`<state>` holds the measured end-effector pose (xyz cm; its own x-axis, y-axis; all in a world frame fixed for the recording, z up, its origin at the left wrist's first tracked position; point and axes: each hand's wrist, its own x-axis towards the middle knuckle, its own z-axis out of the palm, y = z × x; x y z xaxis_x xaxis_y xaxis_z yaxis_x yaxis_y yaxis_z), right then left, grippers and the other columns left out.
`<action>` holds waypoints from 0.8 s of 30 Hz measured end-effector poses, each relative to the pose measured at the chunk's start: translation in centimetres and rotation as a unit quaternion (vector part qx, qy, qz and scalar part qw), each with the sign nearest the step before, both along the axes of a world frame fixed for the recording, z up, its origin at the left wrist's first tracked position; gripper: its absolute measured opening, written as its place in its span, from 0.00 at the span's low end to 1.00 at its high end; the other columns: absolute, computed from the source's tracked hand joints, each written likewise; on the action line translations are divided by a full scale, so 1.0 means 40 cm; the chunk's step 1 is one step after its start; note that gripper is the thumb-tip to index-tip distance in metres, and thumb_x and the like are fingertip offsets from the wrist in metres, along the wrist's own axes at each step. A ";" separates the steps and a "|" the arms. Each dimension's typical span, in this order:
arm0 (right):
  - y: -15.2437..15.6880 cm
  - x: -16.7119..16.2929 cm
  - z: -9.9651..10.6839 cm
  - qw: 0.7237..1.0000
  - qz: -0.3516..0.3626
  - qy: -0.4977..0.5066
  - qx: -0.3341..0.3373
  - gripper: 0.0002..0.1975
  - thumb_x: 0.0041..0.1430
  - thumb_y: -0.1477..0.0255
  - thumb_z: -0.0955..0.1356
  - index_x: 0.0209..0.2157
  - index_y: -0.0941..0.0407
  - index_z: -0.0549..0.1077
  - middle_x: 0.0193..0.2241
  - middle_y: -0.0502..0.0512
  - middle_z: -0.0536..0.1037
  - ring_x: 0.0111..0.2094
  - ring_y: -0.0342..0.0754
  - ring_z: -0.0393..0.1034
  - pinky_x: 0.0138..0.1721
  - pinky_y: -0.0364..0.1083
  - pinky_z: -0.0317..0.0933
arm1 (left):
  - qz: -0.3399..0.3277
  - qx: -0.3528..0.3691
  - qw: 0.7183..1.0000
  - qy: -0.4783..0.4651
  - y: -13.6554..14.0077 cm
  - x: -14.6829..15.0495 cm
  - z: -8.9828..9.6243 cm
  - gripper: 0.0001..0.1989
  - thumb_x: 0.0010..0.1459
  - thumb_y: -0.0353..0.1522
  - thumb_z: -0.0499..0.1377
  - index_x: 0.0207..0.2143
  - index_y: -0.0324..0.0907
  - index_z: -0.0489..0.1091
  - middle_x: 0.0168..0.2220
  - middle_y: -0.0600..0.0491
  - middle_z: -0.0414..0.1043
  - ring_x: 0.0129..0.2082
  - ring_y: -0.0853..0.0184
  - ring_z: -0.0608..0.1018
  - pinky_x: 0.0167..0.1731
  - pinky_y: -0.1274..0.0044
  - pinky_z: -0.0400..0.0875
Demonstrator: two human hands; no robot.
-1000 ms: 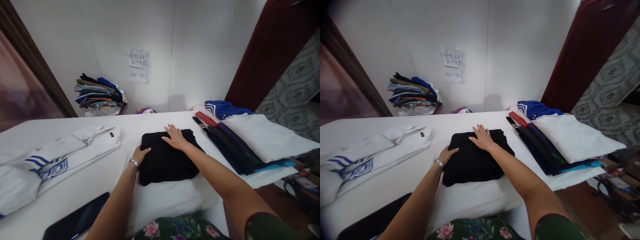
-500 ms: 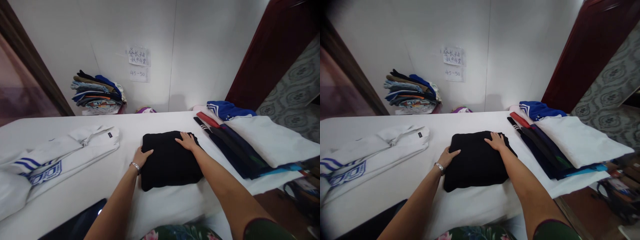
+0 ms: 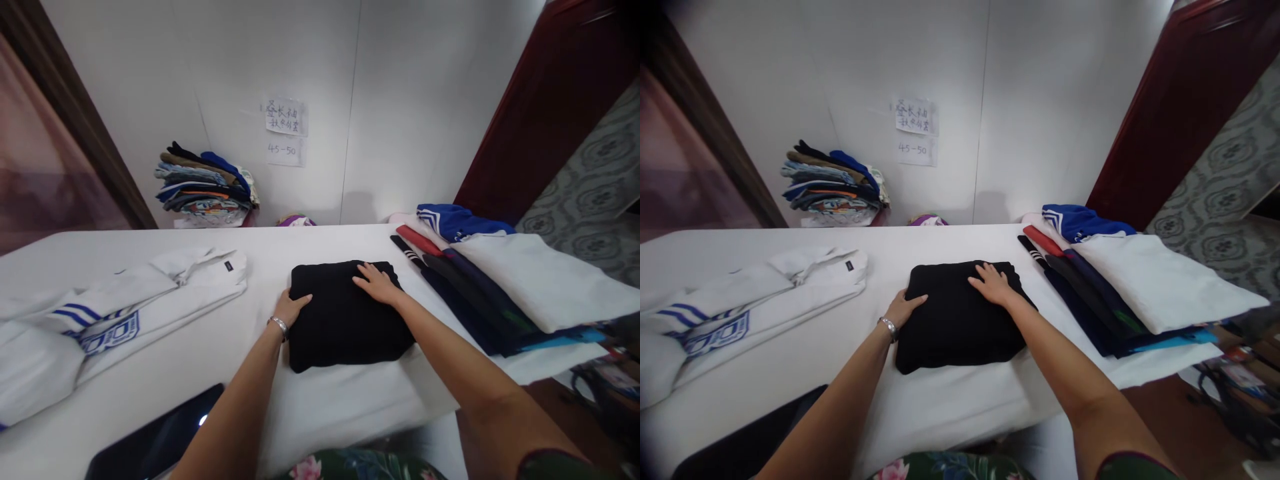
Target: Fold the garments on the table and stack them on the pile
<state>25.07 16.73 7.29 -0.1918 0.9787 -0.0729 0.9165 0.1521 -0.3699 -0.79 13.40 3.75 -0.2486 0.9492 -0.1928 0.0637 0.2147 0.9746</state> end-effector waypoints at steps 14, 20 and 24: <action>-0.275 -0.048 -0.053 0.973 0.169 0.001 0.159 0.28 0.65 0.55 0.55 0.62 0.52 0.59 0.65 0.56 0.54 0.66 0.52 0.42 0.64 0.61 0.37 | -0.032 0.010 0.999 0.026 0.000 -0.002 0.000 0.17 0.44 0.31 0.68 0.39 0.36 0.72 0.37 0.45 0.79 0.36 0.60 0.81 0.39 0.73 0.76; -0.315 -0.069 -0.101 0.944 0.233 -0.044 0.228 0.31 0.62 0.62 0.62 0.64 0.57 0.53 0.65 0.59 0.53 0.66 0.53 0.44 0.64 0.60 0.42 | -0.023 0.012 0.999 0.023 -0.002 0.001 0.009 0.16 0.44 0.29 0.68 0.37 0.36 0.73 0.35 0.46 0.80 0.35 0.62 0.81 0.38 0.75 0.76; -0.316 -0.035 -0.130 0.938 0.227 -0.062 0.255 0.31 0.61 0.68 0.63 0.64 0.56 0.53 0.65 0.58 0.53 0.66 0.53 0.43 0.63 0.59 0.44 | -0.021 0.005 1.000 0.017 -0.003 0.003 0.014 0.14 0.44 0.27 0.68 0.36 0.36 0.73 0.33 0.47 0.80 0.34 0.62 0.81 0.35 0.76 0.77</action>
<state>23.67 4.08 2.08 -0.6183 0.7121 0.3325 0.7457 0.6652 -0.0379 -0.67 13.28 4.31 -0.2155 0.9605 -0.1759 0.1046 0.2018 0.9738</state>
